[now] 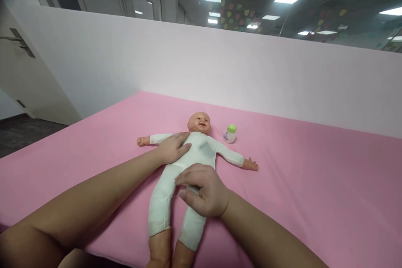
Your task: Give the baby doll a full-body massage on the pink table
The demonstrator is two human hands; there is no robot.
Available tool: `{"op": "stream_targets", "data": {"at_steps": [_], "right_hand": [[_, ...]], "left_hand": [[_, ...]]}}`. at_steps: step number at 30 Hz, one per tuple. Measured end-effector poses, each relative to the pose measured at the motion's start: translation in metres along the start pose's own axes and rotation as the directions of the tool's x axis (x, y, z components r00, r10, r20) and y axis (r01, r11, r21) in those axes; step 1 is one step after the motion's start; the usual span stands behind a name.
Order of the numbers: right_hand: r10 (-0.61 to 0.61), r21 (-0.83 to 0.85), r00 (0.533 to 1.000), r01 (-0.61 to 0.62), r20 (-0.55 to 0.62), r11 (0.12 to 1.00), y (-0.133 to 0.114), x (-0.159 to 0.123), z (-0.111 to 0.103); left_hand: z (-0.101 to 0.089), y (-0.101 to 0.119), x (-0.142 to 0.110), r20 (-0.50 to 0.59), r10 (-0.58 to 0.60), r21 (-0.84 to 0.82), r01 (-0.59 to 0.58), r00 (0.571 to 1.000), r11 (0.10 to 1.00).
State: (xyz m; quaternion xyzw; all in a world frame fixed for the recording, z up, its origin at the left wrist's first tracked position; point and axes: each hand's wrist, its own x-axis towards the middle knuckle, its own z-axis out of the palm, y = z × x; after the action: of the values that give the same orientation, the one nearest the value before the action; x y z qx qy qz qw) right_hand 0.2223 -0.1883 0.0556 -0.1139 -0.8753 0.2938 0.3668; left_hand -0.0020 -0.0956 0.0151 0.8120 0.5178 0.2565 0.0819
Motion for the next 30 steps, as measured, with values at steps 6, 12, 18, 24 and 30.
{"op": "stream_targets", "data": {"at_steps": [6, 12, 18, 24, 30], "right_hand": [[0.200, -0.302, 0.975, -0.219, -0.095, 0.928, 0.050, -0.001, -0.014], [0.488, -0.489, 0.863, -0.483, -0.128, 0.726, 0.089, -0.003, -0.042], [0.638, -0.484, 0.749, -0.633, -0.182, 0.605, 0.080, -0.006, -0.059], [0.693, -0.568, 0.683, -0.673, -0.232, 0.473, 0.075, -0.016, -0.071], [0.780, -0.569, 0.578, -0.735, -0.240, 0.369, 0.083, -0.044, -0.109]], "left_hand": [[0.006, -0.003, 0.002, 0.047, 0.016, 0.069, -0.019, 0.999, 0.997], [0.008, -0.006, 0.003, 0.034, 0.024, 0.045, -0.026, 0.999, 0.999], [0.007, -0.017, 0.005, 0.028, 0.050, -0.008, -0.050, 0.998, 0.999], [0.001, -0.042, 0.001, 0.030, -0.051, 0.199, 0.044, 0.998, 0.979], [-0.029, -0.078, -0.006, 0.062, -0.226, 0.291, 0.199, 0.972, 0.936]]}}
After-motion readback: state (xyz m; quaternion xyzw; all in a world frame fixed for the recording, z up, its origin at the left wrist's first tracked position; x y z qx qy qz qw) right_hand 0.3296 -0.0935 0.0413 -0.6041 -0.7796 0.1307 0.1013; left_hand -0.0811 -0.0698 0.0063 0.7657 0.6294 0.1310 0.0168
